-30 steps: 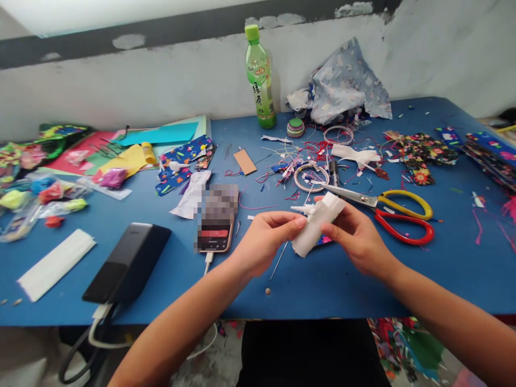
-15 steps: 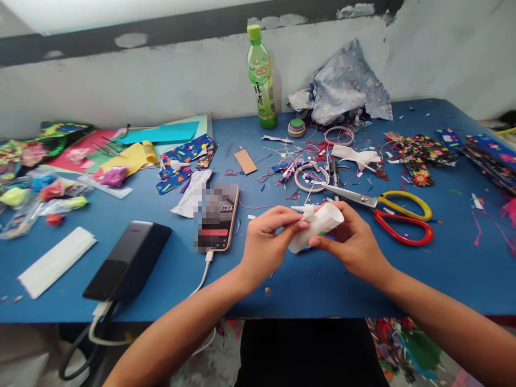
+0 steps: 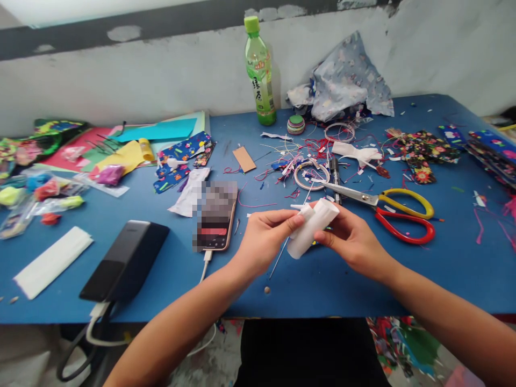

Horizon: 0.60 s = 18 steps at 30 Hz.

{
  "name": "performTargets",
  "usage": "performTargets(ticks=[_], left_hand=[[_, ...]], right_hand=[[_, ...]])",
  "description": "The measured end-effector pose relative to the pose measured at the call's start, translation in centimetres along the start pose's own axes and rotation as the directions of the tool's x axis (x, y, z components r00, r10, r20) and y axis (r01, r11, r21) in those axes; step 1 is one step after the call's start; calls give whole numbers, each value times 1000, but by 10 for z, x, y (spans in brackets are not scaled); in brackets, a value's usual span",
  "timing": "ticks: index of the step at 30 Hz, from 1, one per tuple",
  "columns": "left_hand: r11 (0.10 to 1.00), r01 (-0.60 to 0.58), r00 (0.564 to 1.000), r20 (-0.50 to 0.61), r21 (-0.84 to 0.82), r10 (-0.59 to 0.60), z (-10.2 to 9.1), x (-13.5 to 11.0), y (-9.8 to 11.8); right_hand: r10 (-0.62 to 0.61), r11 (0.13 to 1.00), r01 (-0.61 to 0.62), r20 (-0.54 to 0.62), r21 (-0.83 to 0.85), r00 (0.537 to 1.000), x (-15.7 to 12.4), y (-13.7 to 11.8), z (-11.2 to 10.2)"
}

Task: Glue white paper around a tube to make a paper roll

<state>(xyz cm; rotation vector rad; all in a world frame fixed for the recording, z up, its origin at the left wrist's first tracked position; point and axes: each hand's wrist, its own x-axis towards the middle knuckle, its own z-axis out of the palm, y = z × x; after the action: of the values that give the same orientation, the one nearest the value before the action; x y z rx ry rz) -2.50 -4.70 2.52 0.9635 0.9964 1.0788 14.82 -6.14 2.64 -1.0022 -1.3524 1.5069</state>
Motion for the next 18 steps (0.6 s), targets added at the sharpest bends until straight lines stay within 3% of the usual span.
performTargets(ticks=[7, 14, 18], left_hand=[[989, 129, 986, 117, -72, -120, -3, 3, 4], [989, 6, 993, 116, -149, 11, 5, 2, -10], [977, -16, 995, 93, -213, 37, 4, 2, -7]], right_hand=[[12, 1000, -12, 6, 1, 1000, 2, -1, -3], [-116, 992, 118, -41, 53, 992, 1, -3, 1], [-164, 984, 173, -156, 47, 974, 2, 2, -3]])
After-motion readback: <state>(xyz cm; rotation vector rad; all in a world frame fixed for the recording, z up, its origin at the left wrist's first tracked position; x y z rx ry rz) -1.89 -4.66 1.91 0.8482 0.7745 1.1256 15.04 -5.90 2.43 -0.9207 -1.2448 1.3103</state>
